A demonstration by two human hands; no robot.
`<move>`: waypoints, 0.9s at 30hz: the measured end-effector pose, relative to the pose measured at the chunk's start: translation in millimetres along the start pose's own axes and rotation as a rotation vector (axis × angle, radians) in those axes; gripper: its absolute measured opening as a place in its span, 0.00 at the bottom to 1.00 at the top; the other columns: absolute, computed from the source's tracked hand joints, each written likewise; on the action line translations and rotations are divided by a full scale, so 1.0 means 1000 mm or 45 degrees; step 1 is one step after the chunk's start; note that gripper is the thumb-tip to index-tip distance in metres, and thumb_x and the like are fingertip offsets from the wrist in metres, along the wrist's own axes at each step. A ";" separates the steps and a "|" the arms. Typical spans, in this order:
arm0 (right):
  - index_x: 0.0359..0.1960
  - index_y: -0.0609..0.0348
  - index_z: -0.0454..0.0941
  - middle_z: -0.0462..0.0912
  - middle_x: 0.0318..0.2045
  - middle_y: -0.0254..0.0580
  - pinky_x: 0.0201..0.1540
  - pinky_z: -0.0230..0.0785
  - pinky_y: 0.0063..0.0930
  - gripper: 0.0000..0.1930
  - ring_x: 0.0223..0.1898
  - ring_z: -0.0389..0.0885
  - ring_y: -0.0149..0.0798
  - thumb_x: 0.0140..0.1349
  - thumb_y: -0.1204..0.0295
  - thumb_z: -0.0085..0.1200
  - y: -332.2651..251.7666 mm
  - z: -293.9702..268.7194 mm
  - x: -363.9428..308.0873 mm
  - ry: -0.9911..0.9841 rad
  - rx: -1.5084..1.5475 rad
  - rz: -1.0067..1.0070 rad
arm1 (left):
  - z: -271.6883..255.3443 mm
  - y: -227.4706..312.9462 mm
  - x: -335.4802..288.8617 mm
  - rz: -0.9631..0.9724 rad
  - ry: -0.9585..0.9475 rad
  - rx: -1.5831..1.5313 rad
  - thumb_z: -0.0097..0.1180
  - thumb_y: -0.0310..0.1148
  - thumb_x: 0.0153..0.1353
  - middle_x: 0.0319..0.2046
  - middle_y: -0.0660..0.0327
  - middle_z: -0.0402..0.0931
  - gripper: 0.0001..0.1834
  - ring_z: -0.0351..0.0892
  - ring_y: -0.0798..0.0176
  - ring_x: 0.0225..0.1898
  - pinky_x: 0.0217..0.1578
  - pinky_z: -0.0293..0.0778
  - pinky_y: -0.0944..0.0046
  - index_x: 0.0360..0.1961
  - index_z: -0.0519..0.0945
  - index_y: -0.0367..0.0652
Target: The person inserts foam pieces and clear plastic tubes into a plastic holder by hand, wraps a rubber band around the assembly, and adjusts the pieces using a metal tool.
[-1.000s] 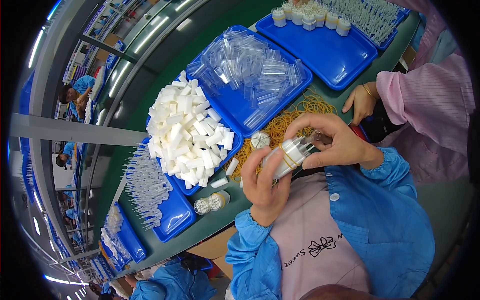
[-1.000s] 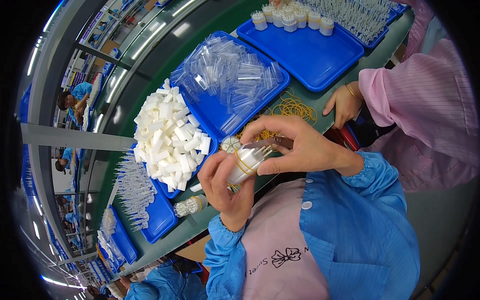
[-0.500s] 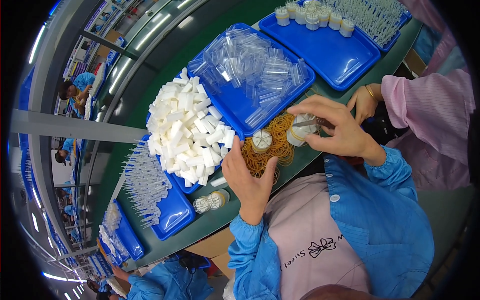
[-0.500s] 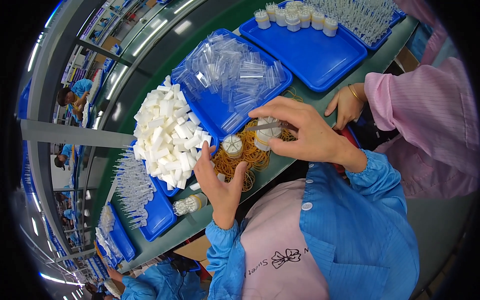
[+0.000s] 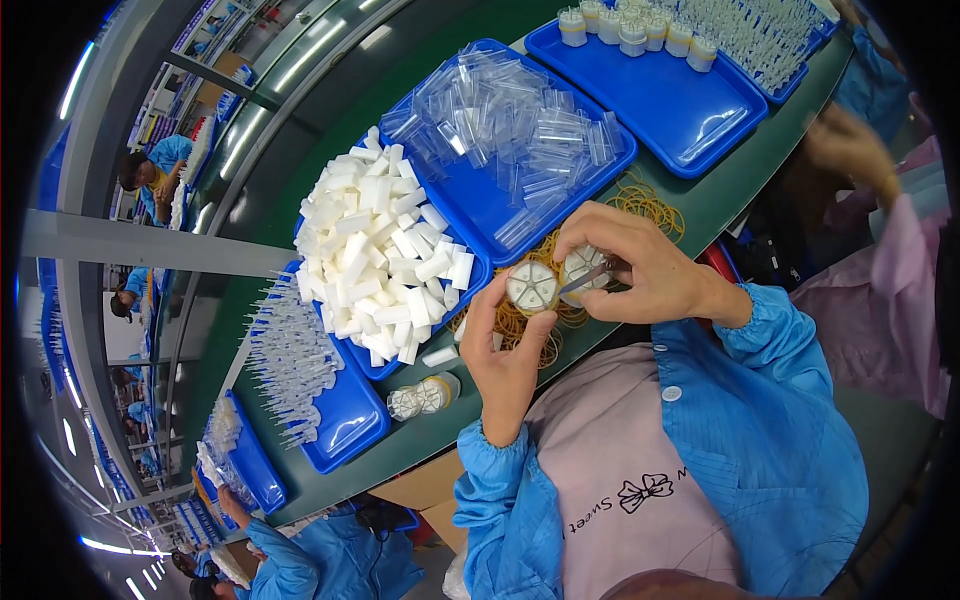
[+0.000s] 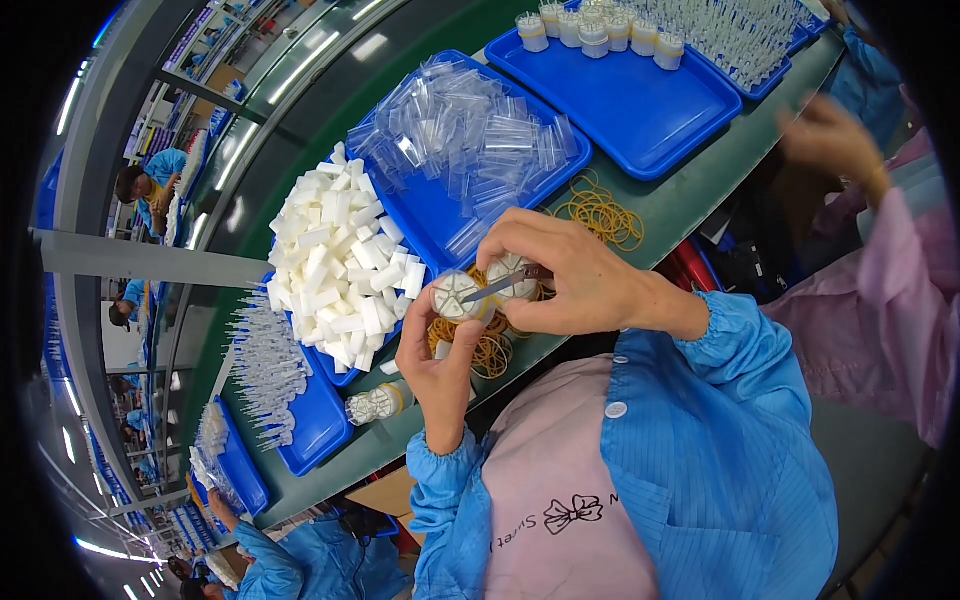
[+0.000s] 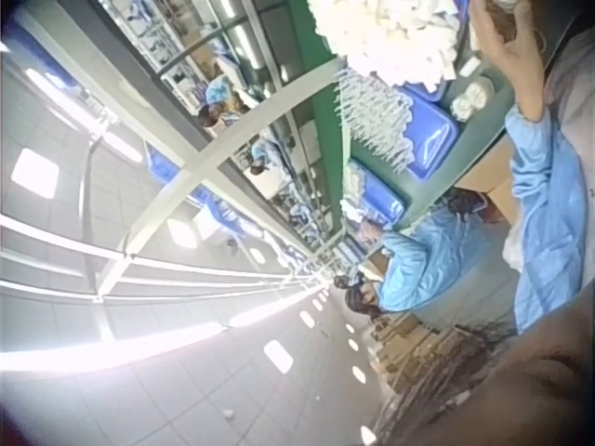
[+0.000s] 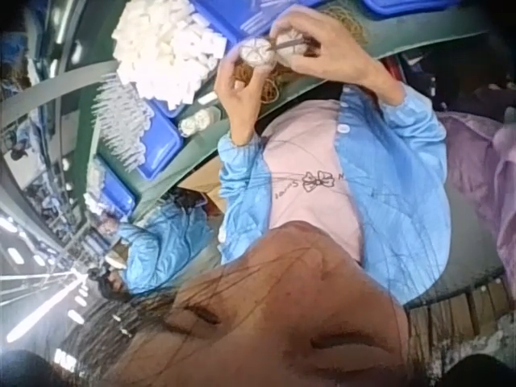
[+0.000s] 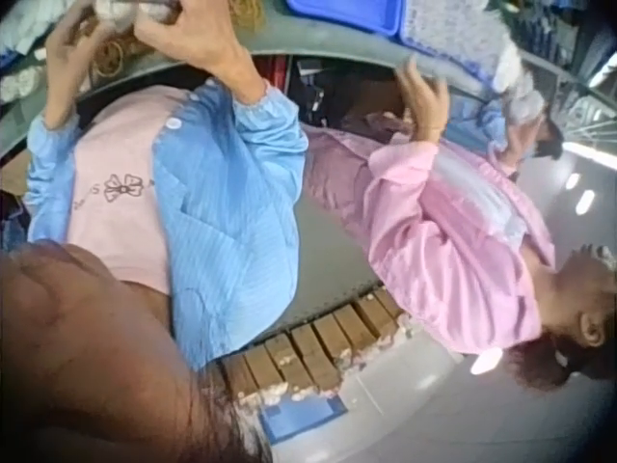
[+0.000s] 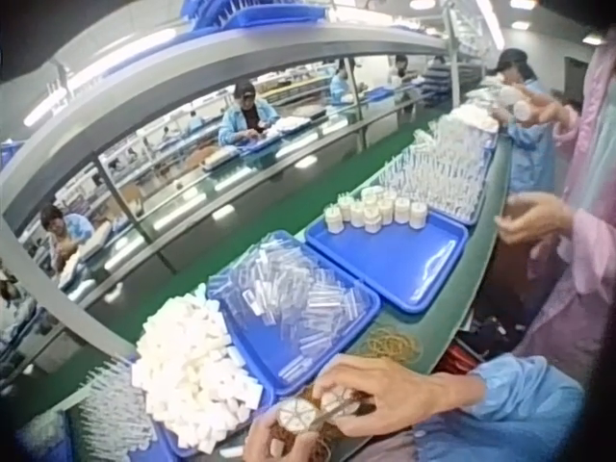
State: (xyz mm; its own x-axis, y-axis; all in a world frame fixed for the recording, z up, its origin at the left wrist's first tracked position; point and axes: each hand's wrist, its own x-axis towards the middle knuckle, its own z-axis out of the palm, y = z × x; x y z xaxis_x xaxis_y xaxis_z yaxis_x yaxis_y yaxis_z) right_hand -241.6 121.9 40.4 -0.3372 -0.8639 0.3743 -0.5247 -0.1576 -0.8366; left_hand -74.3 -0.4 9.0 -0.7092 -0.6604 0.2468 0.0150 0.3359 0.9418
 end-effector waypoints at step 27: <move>0.49 0.54 0.80 0.75 0.35 0.29 0.39 0.67 0.21 0.22 0.37 0.73 0.25 0.51 0.65 0.66 0.040 -0.105 0.029 0.325 -0.162 0.300 | -0.015 0.014 -0.007 0.214 0.004 0.116 0.52 0.42 0.63 0.47 0.48 0.76 0.27 0.75 0.52 0.50 0.53 0.69 0.57 0.56 0.72 0.30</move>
State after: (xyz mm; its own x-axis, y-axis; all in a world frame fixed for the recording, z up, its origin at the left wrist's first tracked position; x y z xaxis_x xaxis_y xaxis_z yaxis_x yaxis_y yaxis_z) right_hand -354.6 140.4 59.8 -0.6358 -0.7199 0.2784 -0.4970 0.1058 -0.8613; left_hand -58.5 -0.8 24.1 -0.6999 -0.5920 0.3996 0.0690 0.5007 0.8628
